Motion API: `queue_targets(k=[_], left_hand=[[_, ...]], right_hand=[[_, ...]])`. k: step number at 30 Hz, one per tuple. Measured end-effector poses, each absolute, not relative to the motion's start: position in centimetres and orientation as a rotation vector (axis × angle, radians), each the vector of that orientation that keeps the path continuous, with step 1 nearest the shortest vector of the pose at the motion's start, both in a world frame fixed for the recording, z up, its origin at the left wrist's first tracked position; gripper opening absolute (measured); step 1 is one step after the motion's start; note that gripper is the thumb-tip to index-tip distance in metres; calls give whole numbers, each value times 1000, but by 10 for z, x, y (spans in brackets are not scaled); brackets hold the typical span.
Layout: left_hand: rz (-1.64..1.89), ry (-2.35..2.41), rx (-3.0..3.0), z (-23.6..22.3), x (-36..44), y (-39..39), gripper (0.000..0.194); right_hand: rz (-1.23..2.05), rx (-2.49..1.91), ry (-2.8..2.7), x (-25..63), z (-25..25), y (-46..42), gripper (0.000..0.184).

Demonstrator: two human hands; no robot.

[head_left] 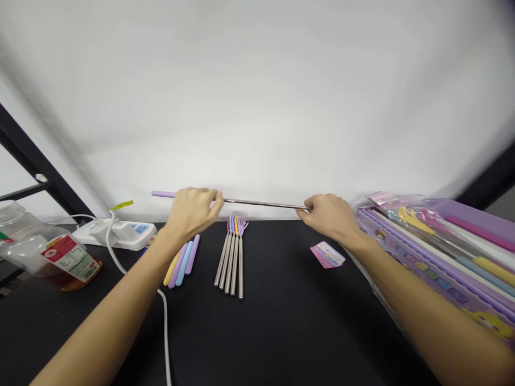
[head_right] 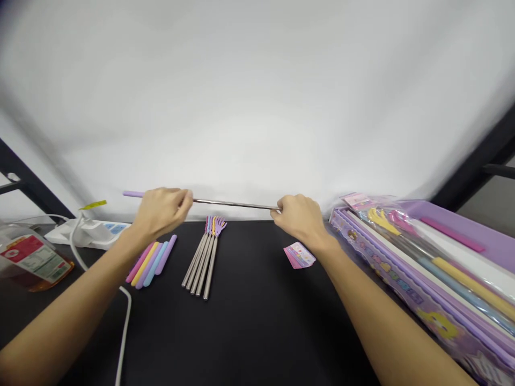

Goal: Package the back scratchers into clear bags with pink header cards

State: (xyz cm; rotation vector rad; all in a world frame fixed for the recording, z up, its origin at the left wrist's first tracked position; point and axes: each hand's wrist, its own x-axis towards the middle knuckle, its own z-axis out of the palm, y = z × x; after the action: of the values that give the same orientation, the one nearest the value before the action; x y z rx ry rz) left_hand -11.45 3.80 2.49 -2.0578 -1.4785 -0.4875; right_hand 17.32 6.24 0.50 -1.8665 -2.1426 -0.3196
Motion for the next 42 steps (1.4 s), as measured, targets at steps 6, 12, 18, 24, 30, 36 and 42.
queue_targets(k=[6, 12, 18, 24, 30, 36, 42], left_hand=[[-530, -1442, -2252, 16, -83, 29, 45], [-503, -1442, -2258, 19, -81, 34, 48], [-580, -1635, -2127, 22, -110, 37, 62], [-675, -1530, -2329, 17, -68, 24, 58], [-541, -1273, -2606, 19, -76, 28, 42], [-511, -1156, -2870, 25, -88, 33, 29], [-707, -1122, -2853, 20, -81, 31, 4]], right_hand=[[-377, -1811, -2202, 151, 6, 54, 27], [-374, -1827, -2218, 157, 6, 57, 29], [-342, -1909, -2170, 166, 6, 57, 29], [-347, -1831, -2215, 126, 6, 38, 26], [-168, -1564, -2331, 133, 10, 40, 29], [483, -1104, -2486, 161, 27, 46, 42], [714, -1087, -2501, 177, 38, 49, 35]])
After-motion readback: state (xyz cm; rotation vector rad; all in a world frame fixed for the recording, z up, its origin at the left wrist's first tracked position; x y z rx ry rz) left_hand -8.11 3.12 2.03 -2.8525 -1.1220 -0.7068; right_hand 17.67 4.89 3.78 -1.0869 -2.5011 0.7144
